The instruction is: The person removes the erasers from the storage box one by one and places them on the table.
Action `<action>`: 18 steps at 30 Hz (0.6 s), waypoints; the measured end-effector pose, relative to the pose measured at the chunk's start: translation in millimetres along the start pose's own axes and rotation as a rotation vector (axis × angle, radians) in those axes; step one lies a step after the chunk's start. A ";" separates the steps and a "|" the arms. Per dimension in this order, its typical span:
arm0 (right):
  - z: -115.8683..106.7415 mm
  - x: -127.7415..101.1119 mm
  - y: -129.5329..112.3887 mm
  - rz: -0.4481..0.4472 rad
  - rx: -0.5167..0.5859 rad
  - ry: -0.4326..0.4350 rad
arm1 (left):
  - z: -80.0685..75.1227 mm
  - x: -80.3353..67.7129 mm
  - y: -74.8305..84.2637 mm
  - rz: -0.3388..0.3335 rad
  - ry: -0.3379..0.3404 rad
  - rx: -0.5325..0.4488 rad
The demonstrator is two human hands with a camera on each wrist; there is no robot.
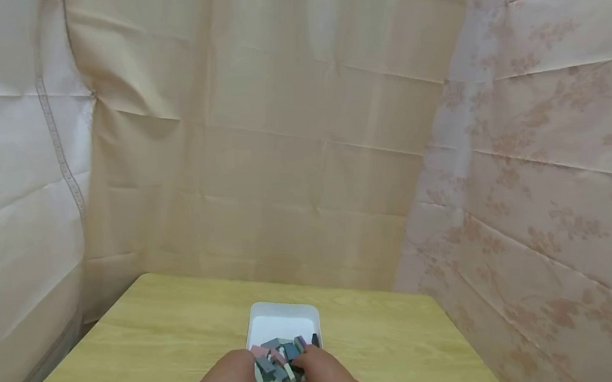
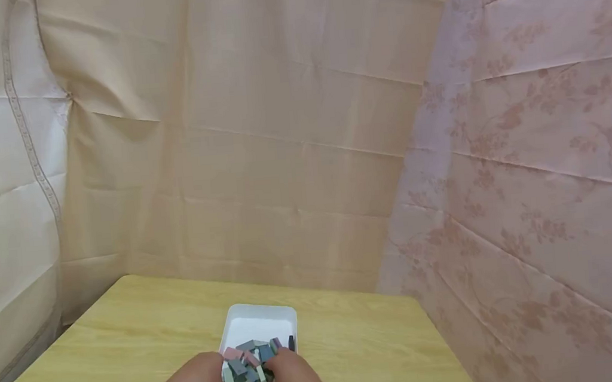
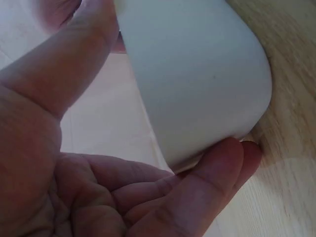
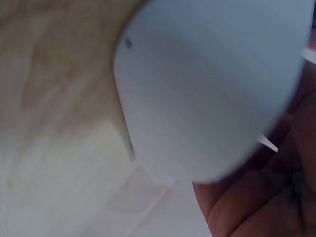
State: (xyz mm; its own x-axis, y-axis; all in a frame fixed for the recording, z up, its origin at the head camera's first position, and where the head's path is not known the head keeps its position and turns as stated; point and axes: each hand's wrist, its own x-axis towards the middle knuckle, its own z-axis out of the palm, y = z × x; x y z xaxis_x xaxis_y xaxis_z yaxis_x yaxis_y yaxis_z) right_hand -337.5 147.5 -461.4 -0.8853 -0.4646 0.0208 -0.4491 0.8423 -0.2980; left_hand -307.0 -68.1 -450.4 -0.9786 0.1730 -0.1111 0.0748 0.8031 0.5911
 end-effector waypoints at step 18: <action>-1.9 3.8 -7.7 0.080 -0.008 0.033 | -12.8 -2.1 7.6 0.013 -0.014 0.013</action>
State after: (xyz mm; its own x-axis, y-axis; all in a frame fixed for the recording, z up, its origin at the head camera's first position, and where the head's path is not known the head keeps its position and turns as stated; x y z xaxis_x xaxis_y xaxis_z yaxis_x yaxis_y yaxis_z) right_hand -337.7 139.8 -457.3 -0.9218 -0.3866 0.0291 -0.3777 0.8786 -0.2922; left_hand -306.9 -69.6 -435.5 -0.9748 0.1914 -0.1147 0.0901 0.8079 0.5823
